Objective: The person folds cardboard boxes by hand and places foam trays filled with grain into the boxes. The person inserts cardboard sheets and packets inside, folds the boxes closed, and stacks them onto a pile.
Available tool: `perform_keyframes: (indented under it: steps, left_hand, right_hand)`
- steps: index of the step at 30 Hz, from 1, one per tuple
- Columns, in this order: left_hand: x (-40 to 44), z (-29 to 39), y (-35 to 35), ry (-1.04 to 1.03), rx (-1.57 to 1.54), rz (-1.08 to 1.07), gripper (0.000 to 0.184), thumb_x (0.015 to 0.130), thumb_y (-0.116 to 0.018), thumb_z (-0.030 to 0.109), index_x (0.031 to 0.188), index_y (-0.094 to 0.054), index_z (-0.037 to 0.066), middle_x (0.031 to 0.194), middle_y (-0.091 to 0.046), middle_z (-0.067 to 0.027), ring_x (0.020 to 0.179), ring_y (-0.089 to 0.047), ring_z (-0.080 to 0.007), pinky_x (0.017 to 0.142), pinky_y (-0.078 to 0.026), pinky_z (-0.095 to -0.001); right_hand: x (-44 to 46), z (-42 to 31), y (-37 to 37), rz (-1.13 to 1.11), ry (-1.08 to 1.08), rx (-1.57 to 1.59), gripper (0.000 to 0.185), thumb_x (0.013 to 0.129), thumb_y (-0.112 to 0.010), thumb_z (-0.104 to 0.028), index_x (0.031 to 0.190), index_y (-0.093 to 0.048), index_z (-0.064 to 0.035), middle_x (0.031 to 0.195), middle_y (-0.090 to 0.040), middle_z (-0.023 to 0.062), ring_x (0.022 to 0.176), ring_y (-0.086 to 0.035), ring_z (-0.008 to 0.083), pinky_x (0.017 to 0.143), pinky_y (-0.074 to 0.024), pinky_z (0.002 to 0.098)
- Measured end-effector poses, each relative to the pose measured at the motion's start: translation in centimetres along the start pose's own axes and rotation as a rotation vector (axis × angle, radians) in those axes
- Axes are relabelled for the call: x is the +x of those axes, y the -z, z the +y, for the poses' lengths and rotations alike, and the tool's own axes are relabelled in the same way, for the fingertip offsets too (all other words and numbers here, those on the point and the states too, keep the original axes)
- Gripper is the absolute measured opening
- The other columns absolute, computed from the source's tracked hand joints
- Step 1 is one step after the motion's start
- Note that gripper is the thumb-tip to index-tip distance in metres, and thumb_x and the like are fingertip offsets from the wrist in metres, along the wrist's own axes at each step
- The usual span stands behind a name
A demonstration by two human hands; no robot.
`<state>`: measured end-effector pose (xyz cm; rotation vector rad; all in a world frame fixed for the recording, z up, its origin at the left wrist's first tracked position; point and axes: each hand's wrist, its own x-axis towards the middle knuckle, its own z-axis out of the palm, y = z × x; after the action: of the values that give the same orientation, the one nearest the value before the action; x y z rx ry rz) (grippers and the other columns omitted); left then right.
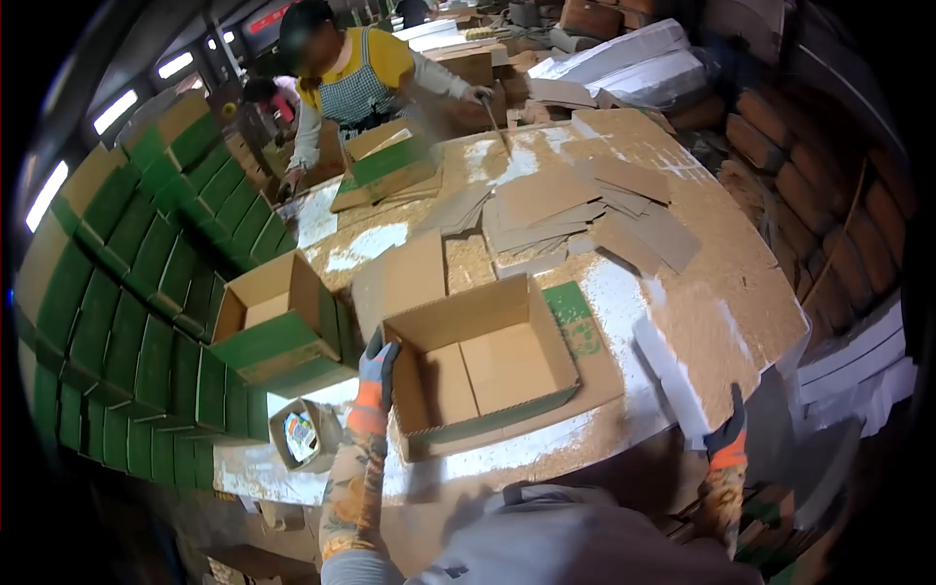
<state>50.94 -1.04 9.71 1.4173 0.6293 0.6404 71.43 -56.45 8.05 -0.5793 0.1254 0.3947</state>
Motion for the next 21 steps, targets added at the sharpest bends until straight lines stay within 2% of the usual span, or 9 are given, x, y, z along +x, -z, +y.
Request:
perform_keyframes:
  steps: [2, 3, 5, 7, 9, 11, 15, 17, 21]
  left_hand:
    - [0.4, -0.6, 0.0, -0.003, -0.04, 0.014, 0.031, 0.086, -0.057, 0.017, 0.111, -0.059, -0.002, 0.104, -0.062, -0.0082, 0.088, -0.058, -0.0129, 0.075, -0.048, -0.0256]
    - [0.6, -1.3, 0.3, -0.098, 0.101, 0.026, 0.038, 0.085, -0.059, 0.02, 0.115, -0.057, -0.004, 0.112, -0.06, -0.0116, 0.096, -0.057, -0.0162, 0.081, -0.047, -0.0275]
    - [1.0, -1.0, 0.9, -0.046, 0.172, -0.023, 0.06, 0.086, -0.061, 0.02, 0.134, -0.038, -0.006, 0.131, -0.05, -0.015, 0.117, -0.048, -0.0192, 0.097, -0.038, -0.0285]
    - [0.6, -0.5, 0.1, -0.057, 0.251, 0.048, 0.062, 0.086, -0.062, 0.026, 0.134, -0.039, -0.006, 0.131, -0.049, -0.0176, 0.121, -0.046, -0.0226, 0.1, -0.036, -0.0298]
    - [0.3, -1.0, 0.2, -0.116, 0.207, 0.004, 0.062, 0.087, -0.061, 0.027, 0.134, -0.039, -0.006, 0.132, -0.048, -0.0191, 0.122, -0.045, -0.0242, 0.1, -0.035, -0.0304]
    - [0.1, -1.7, 0.8, -0.117, 0.156, 0.025, 0.055, 0.088, -0.059, 0.029, 0.13, -0.044, -0.003, 0.128, -0.052, -0.0184, 0.117, -0.048, -0.0248, 0.097, -0.038, -0.0318]
    - [0.7, -4.0, 2.1, -0.071, -0.07, 0.126, 0.044, 0.089, -0.054, 0.032, 0.122, -0.055, 0.003, 0.118, -0.058, -0.017, 0.107, -0.055, -0.0262, 0.09, -0.043, -0.0347]
    - [1.1, -5.5, 2.0, -0.047, -0.184, 0.187, 0.04, 0.09, -0.052, 0.033, 0.118, -0.06, 0.006, 0.114, -0.061, -0.0163, 0.102, -0.059, -0.0268, 0.087, -0.046, -0.0361]
    - [1.1, -3.7, -0.9, -0.254, 0.116, 0.449, 0.036, 0.089, -0.054, 0.029, 0.118, -0.06, 0.008, 0.108, -0.065, -0.0143, 0.101, -0.061, -0.0223, 0.088, -0.045, -0.0328]
  right_hand:
    - [1.2, 0.2, -6.2, -0.073, -0.089, -0.019, 0.053, 0.094, -0.051, -0.027, 0.136, -0.035, -0.0002, 0.135, -0.045, 0.0174, 0.121, -0.048, 0.0309, 0.102, -0.0406, 0.0445]
    - [1.7, 1.1, -10.0, -0.125, -0.083, -0.099, 0.053, 0.093, -0.052, -0.027, 0.135, -0.035, 0.0001, 0.134, -0.046, 0.0183, 0.119, -0.049, 0.0309, 0.101, -0.0419, 0.0439]
    - [1.2, 3.9, -18.9, -0.222, -0.173, -0.178, 0.055, 0.09, -0.058, -0.027, 0.132, -0.039, 0.002, 0.13, -0.05, 0.0188, 0.114, -0.054, 0.0303, 0.1, -0.0427, 0.0415]
    - [3.0, 7.8, -22.8, -0.324, -0.316, -0.155, 0.053, 0.089, -0.059, -0.025, 0.131, -0.04, 0.0021, 0.127, -0.052, 0.0183, 0.111, -0.055, 0.0303, 0.098, -0.0446, 0.0415]
    - [5.4, 12.2, -24.5, -0.392, -0.484, -0.149, 0.049, 0.09, -0.058, -0.023, 0.131, -0.041, -0.0001, 0.125, -0.053, 0.0185, 0.11, -0.056, 0.0291, 0.095, -0.0474, 0.0407]
    - [7.7, 17.1, -24.6, -0.454, -0.469, -0.209, 0.05, 0.088, -0.061, -0.022, 0.13, -0.042, -0.0017, 0.122, -0.054, 0.0182, 0.107, -0.058, 0.0271, 0.092, -0.0498, 0.0396]
    - [5.6, 16.3, -28.0, -0.487, -0.745, -0.377, 0.052, 0.089, -0.06, -0.022, 0.133, -0.039, -0.0035, 0.124, -0.053, 0.0174, 0.107, -0.058, 0.0266, 0.09, -0.0508, 0.0376]
    - [5.3, 14.9, -27.7, -0.558, -0.693, -0.596, 0.054, 0.089, -0.058, -0.019, 0.136, -0.035, -0.005, 0.124, -0.052, 0.0168, 0.108, -0.058, 0.0268, 0.089, -0.0511, 0.0375]
    - [4.8, 15.5, -26.2, -0.727, -0.615, -0.87, 0.058, 0.089, -0.059, -0.02, 0.138, -0.032, -0.0061, 0.127, -0.051, 0.0127, 0.111, -0.056, 0.024, 0.09, -0.0498, 0.0372]
